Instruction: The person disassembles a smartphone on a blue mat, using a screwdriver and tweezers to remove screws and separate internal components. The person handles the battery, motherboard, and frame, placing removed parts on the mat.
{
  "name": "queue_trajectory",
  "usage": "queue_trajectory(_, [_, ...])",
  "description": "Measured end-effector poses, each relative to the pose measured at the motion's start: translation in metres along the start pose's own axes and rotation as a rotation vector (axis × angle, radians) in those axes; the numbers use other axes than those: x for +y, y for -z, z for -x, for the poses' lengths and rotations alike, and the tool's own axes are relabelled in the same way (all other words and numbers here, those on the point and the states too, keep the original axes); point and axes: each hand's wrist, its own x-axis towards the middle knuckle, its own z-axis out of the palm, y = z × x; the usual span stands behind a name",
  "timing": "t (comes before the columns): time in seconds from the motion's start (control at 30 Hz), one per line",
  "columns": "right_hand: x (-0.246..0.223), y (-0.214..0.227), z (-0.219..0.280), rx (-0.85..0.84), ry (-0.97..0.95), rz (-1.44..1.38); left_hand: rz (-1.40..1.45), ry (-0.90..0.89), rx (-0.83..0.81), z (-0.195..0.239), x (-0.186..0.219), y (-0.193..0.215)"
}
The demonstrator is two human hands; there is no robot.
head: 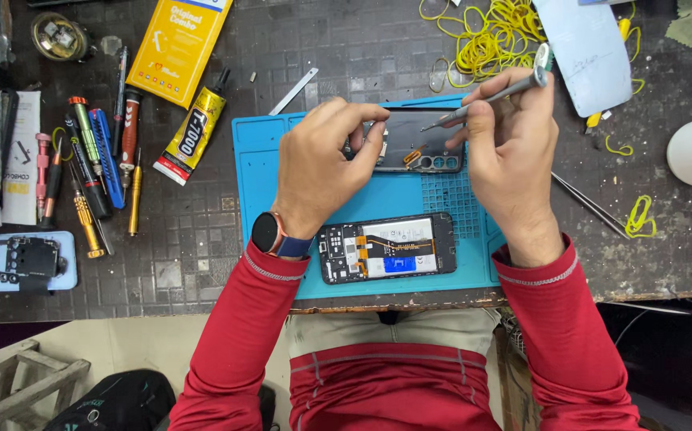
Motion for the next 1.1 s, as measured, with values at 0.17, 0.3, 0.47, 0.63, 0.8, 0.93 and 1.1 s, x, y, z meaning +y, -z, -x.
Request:
queue_trajectory(0.17, [0.0,-0.001,0.003,-0.03,0.027,0.108,-0.002,-0.03,0.01,0.002,-0.005,-0.001])
queue_trajectory(0.3, [-0.004,-0.002,0.001,-0.056,0.003,0.015,-0.01,-0.066,-0.036,0.003,-0.002,-0.001])
queue_trajectory(0.47, [-0.008,-0.003,0.0,-0.062,-0.045,-0.147,0.037,-0.107,-0.063,0.005,0.003,-0.004])
queue_trajectory(0.63, [-0.006,0.0,0.002,-0.082,-0.013,-0.158,0.021,-0.114,-0.069,0.006,0.002,-0.007])
queue_trajectory(0.8, [0.001,0.002,0.005,-0.092,-0.003,-0.163,0.041,-0.132,-0.047,0.009,0.002,-0.009])
queue_trajectory(0.93, [0.003,0.001,0.006,-0.101,0.004,-0.145,0.059,-0.134,-0.029,0.008,0.004,-0.01])
queue_trajectory(1.1, [0.001,-0.001,0.006,-0.104,0.012,-0.129,0.065,-0.127,-0.021,0.007,0.005,-0.011])
